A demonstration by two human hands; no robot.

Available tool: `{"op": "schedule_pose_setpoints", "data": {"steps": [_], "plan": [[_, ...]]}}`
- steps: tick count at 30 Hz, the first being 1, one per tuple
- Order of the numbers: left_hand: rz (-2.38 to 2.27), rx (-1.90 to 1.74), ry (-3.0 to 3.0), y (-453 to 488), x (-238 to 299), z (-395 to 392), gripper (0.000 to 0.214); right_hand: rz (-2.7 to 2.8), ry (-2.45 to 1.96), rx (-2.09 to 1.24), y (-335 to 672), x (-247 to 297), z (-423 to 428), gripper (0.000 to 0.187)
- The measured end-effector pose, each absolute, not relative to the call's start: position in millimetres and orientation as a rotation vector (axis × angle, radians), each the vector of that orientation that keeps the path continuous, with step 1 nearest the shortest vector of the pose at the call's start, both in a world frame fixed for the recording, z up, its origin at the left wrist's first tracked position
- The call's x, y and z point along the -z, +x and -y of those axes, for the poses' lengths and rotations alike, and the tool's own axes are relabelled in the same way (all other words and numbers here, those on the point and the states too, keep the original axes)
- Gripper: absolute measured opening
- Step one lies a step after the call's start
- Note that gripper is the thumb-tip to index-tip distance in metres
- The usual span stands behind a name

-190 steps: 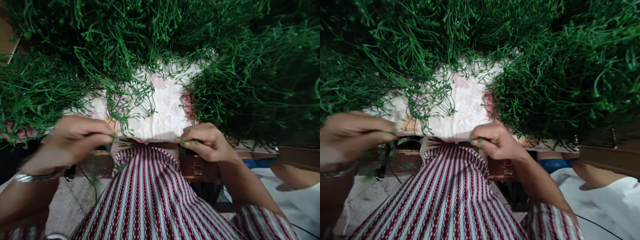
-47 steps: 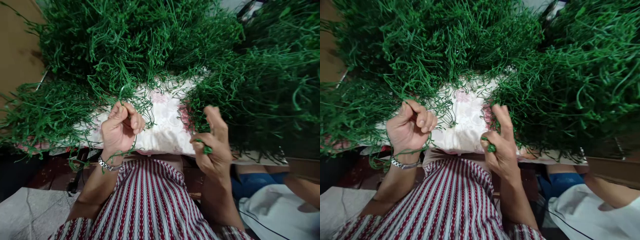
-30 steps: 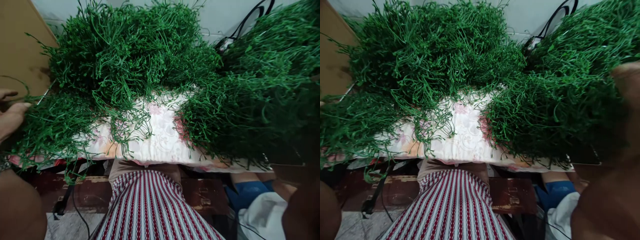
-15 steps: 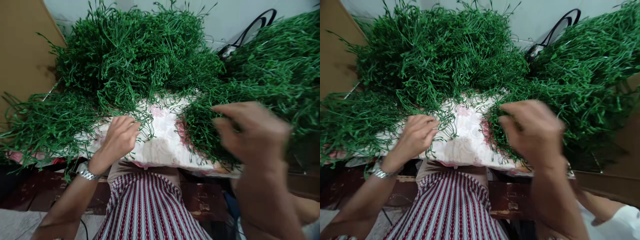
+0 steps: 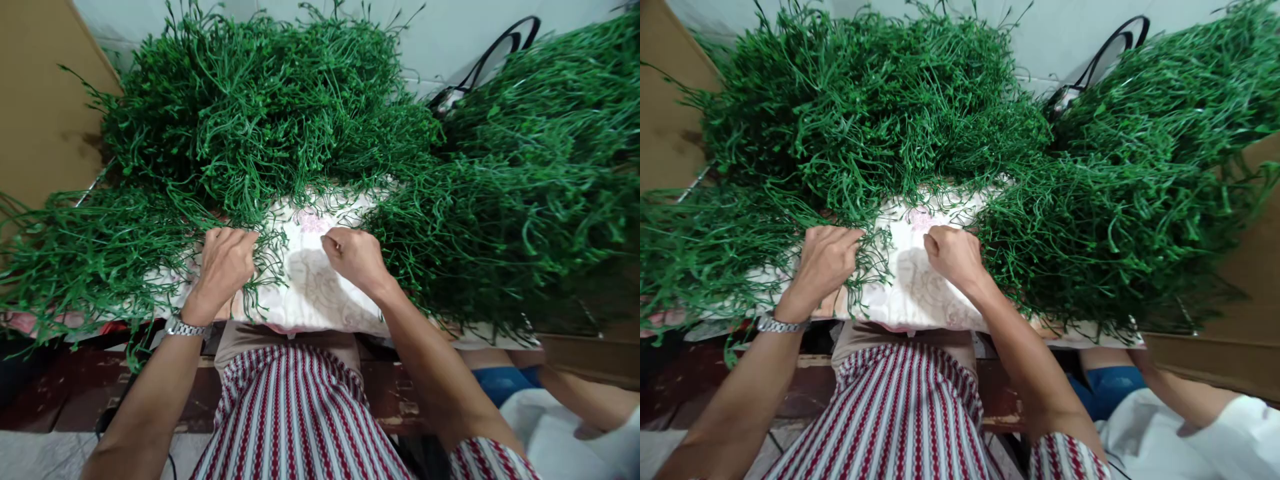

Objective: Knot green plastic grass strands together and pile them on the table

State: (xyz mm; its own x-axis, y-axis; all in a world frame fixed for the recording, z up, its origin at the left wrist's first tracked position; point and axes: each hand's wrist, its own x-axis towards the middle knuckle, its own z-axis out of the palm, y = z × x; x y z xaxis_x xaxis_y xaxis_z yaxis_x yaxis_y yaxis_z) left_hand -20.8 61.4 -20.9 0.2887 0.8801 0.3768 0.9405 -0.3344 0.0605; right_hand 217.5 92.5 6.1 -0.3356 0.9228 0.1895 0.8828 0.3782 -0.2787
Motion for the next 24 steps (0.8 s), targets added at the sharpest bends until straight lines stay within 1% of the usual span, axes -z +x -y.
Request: {"op": "schedule_pose_setpoints", "data": {"steps": [2,6,8,9,10,13,17,21,24], "plan": [[1.709,0.556,-2.37,-21.2,21.6,-61.8,0.024,2.284,-1.548,-0.214,228.6,-7.3,-85.7,0.024],[1.605,0.687,-2.478,-11.4,20.3,-58.2,0.02,2.263,-1.302,-0.48,226.4,-4.1,-78.0,0.021],[1.56,0.786,-2.488,-7.4,20.0,-55.8,0.019,2.245,-1.157,-0.559,216.1,0.1,-78.3,0.034],[1.546,0.839,-2.484,-6.5,20.3,-54.7,0.019,2.242,-1.088,-0.561,210.4,2.7,-79.2,0.038],[1.533,0.891,-2.481,-6.5,20.8,-53.5,0.02,2.244,-1.025,-0.543,205.1,5.3,-80.0,0.037],[1.485,1.032,-2.459,-8.6,22.5,-48.1,0.019,2.234,-0.904,-0.41,196.2,11.2,-79.4,0.021],[1.41,1.146,-2.428,-7.1,20.4,-33.8,0.023,2.234,-0.83,-0.22,204.2,5.1,-63.8,0.012],[1.483,1.341,-2.315,-1.6,14.6,-23.3,0.036,2.21,-0.793,-0.193,221.7,-11.8,-40.3,0.013],[1.484,1.465,-2.17,-0.5,15.1,-22.5,0.028,2.076,-0.802,-0.328,230.6,-15.9,-30.4,0.017]]}}
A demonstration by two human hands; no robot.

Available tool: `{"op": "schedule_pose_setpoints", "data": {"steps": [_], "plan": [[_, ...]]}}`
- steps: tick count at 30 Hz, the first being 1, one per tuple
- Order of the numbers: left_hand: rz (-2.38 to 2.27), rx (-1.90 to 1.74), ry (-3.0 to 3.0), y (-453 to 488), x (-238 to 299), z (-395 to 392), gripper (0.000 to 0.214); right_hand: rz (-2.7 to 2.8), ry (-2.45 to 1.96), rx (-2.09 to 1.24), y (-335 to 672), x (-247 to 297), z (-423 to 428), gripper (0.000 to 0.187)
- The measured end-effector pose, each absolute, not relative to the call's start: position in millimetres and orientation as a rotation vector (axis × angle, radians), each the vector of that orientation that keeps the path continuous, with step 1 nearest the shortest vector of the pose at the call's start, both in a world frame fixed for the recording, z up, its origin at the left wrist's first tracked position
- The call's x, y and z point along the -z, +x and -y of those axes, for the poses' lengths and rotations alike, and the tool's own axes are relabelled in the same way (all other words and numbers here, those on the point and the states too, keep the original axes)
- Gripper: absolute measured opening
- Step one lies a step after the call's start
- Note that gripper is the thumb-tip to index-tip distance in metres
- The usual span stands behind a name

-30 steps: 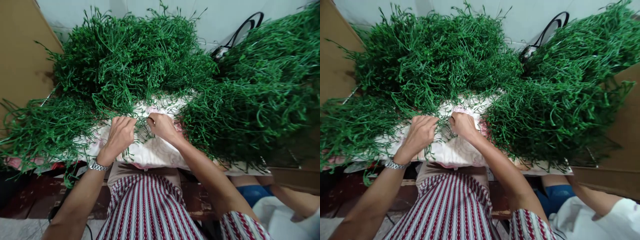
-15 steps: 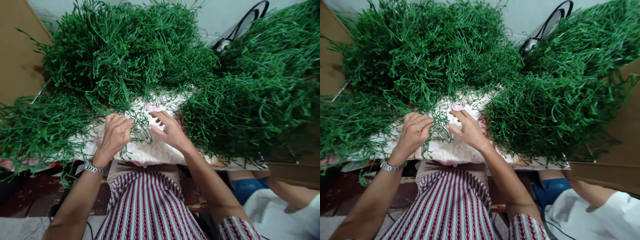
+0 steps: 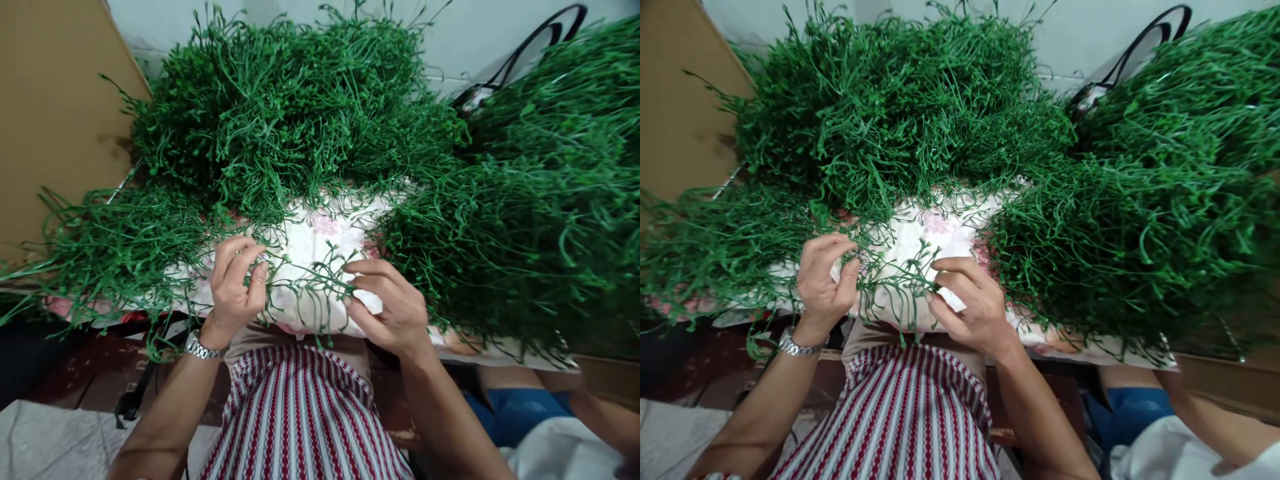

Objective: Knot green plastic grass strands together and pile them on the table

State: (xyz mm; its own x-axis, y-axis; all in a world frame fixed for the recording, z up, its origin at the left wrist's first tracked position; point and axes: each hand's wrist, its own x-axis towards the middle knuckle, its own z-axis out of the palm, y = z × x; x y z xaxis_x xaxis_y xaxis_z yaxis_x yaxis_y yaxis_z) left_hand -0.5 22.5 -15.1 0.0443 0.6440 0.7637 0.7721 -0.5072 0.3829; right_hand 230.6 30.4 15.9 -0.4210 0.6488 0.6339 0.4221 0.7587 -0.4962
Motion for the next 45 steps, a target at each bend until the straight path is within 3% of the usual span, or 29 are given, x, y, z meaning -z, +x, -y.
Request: {"op": "schedule_pose_setpoints", "data": {"steps": [3,7,12,15,19,29,36,41,45], "plan": [[1.302,1.29,-2.39,0.4,23.5,-17.6,0.02,1.841,-0.786,-0.542,233.5,-9.9,-30.9,0.018],[1.192,1.035,-2.429,3.4,38.1,1.6,0.027,1.429,-0.714,-0.779,235.2,-5.2,-39.2,0.015],[1.303,0.46,-2.651,1.6,41.7,-1.1,0.028,1.195,-0.609,-0.829,241.7,-20.0,-42.5,0.01],[1.433,0.339,-2.61,-3.4,39.7,-25.4,0.029,1.275,-0.604,-0.811,243.3,-26.3,-38.6,0.012],[1.56,0.472,-2.55,-7.8,43.6,-49.0,0.027,1.436,-0.634,-0.724,243.7,-27.1,-31.9,0.012],[1.623,0.689,-2.586,-18.0,52.7,-39.2,0.021,1.227,-0.667,-0.753,283.4,-55.3,-11.3,0.017],[1.481,0.944,-2.483,-14.5,33.6,-18.2,0.009,1.63,-0.778,-0.903,263.3,-25.4,-17.4,0.014],[1.429,1.494,-2.454,18.9,-2.9,8.6,0.034,2.014,-0.768,-0.823,243.3,-23.1,-26.1,0.012],[1.536,1.516,-2.72,42.1,-20.9,9.9,0.026,2.217,-0.69,-0.771,227.9,-20.5,-29.0,0.014]]}}
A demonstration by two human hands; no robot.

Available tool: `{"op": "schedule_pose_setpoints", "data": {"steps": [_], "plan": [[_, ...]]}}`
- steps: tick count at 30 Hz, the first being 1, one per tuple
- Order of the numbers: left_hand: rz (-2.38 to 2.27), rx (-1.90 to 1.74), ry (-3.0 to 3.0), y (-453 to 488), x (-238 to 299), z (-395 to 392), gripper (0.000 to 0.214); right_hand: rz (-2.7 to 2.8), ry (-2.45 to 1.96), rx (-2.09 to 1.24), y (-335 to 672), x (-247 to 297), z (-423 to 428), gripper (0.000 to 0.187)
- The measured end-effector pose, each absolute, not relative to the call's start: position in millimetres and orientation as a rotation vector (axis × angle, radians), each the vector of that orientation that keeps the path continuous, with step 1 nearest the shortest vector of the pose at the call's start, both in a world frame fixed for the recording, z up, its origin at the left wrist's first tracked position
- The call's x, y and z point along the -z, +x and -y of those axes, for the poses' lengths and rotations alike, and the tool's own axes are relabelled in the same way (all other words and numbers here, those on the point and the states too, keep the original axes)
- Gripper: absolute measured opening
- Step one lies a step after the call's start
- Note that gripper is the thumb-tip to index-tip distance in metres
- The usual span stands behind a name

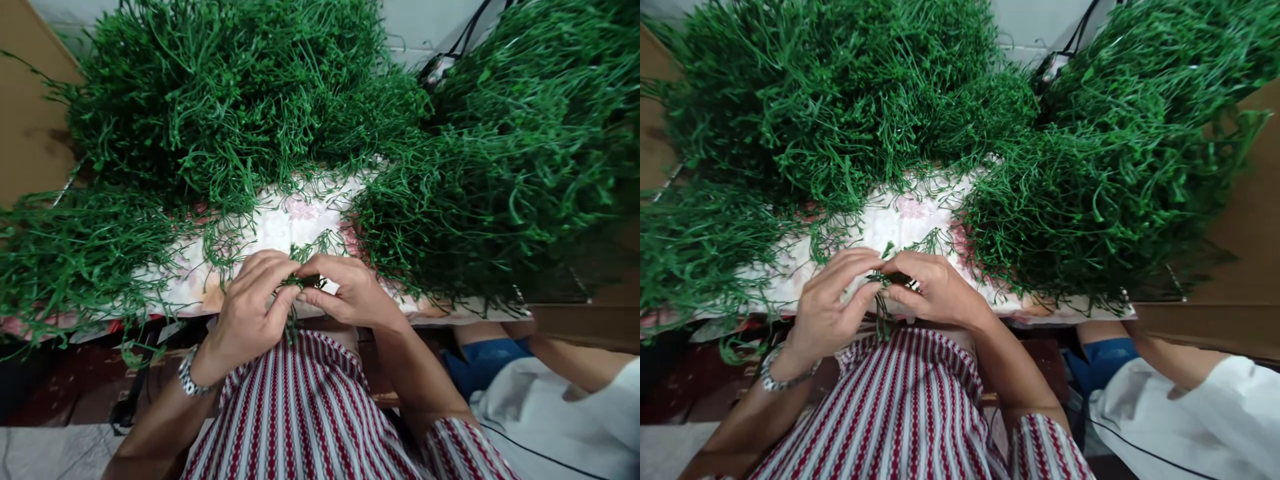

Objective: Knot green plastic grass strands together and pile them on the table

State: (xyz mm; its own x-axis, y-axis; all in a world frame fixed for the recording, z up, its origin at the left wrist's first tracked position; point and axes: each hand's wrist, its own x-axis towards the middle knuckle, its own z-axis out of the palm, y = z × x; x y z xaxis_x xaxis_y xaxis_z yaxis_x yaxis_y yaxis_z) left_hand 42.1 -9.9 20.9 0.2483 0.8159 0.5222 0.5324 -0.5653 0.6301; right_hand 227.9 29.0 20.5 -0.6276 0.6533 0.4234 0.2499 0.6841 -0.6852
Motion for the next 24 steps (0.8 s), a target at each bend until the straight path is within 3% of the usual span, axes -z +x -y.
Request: {"op": "schedule_pose_setpoints", "data": {"steps": [4,13,19,24], "plan": [[-1.264,-1.059,1.717,40.7,-10.7,5.2,0.007,2.278,-0.704,-0.659,225.1,-14.0,-30.8,0.013],[-1.12,-1.168,0.938,43.2,5.9,4.4,0.01,2.235,-0.687,-0.212,216.9,2.0,-30.5,0.008],[-1.156,-1.296,0.997,42.8,11.5,7.3,0.012,2.157,-0.81,-0.308,210.2,1.6,-23.9,0.008],[-1.271,-1.216,1.442,37.2,9.9,13.7,0.007,2.177,-0.788,-0.572,213.0,-5.3,-25.0,0.008]]}}
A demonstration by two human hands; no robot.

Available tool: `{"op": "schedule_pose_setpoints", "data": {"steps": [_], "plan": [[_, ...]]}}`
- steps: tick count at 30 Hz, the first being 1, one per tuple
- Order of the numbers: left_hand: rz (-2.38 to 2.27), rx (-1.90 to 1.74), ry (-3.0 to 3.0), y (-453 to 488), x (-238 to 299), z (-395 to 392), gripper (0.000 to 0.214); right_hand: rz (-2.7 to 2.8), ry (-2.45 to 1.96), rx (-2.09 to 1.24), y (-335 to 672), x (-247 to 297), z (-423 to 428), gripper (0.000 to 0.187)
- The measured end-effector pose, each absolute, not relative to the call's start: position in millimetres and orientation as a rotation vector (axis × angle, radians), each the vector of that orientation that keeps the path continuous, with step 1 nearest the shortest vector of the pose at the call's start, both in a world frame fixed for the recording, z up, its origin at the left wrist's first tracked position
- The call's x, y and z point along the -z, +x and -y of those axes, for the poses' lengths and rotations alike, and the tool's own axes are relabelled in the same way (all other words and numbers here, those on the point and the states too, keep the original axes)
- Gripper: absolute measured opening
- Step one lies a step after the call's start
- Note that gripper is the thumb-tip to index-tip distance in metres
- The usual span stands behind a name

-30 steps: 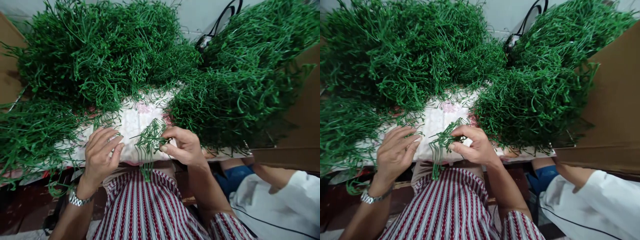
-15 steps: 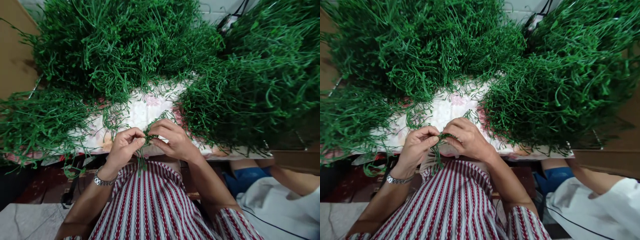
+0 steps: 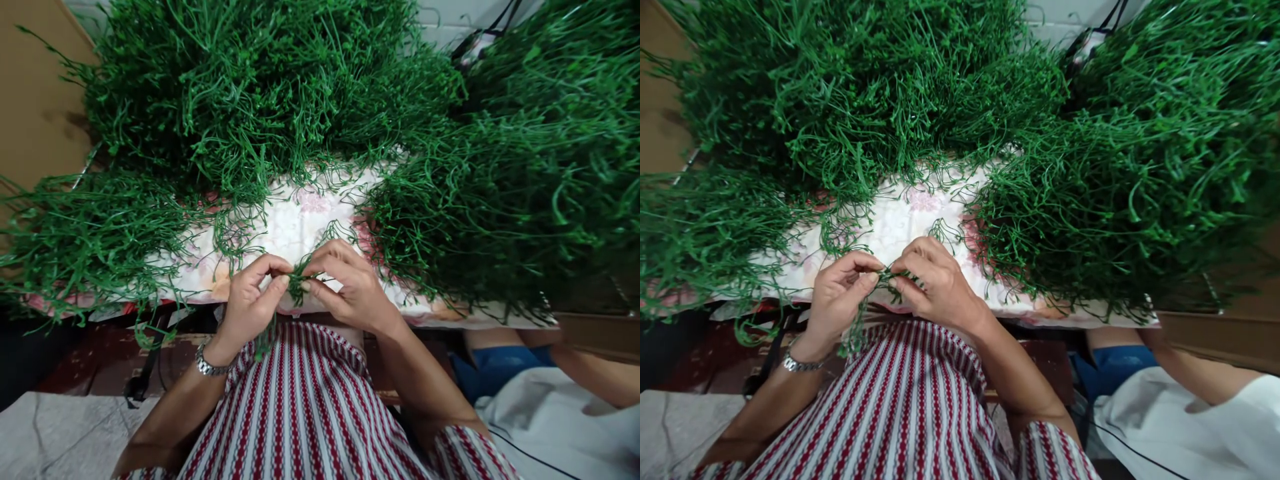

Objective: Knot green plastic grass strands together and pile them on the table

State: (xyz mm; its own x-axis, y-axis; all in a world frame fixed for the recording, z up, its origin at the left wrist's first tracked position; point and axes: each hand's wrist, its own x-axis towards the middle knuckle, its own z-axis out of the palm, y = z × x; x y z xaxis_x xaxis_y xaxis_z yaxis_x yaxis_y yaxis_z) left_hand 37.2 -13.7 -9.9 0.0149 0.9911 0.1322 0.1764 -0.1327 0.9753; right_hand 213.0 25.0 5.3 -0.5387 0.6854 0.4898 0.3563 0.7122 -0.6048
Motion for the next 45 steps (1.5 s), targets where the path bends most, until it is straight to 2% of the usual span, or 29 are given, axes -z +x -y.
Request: {"op": "schedule_pose_setpoints", "data": {"steps": [2,6,17,21,28,34,38,45], "plan": [[-1.279,-1.112,1.685,35.8,5.8,14.7,0.011,2.182,-0.763,-0.593,213.6,-7.3,-26.3,0.007],[-1.239,-1.036,1.891,34.6,2.4,12.8,0.005,2.231,-0.728,-0.545,213.3,-8.2,-28.5,0.009],[-1.055,-1.306,1.453,37.2,16.7,16.3,0.008,2.165,-0.647,-0.643,208.6,11.8,-21.6,0.013],[-1.021,-1.329,1.431,38.4,20.6,17.6,0.009,2.108,-0.661,-0.729,208.2,12.7,-19.9,0.009],[-1.018,-0.876,1.75,32.1,9.6,16.4,0.016,2.113,-0.688,-1.128,218.3,2.0,-27.4,0.012],[-1.198,-0.716,1.628,35.8,9.5,17.3,0.007,2.044,-0.854,-1.379,215.1,0.7,-29.7,0.011],[-1.295,-0.808,1.576,38.1,12.5,18.5,0.01,1.988,-0.89,-1.252,212.3,1.5,-26.2,0.014],[-1.372,-1.087,1.411,43.2,18.3,21.0,0.009,2.041,-0.736,-0.822,209.8,5.5,-15.7,0.024]]}}
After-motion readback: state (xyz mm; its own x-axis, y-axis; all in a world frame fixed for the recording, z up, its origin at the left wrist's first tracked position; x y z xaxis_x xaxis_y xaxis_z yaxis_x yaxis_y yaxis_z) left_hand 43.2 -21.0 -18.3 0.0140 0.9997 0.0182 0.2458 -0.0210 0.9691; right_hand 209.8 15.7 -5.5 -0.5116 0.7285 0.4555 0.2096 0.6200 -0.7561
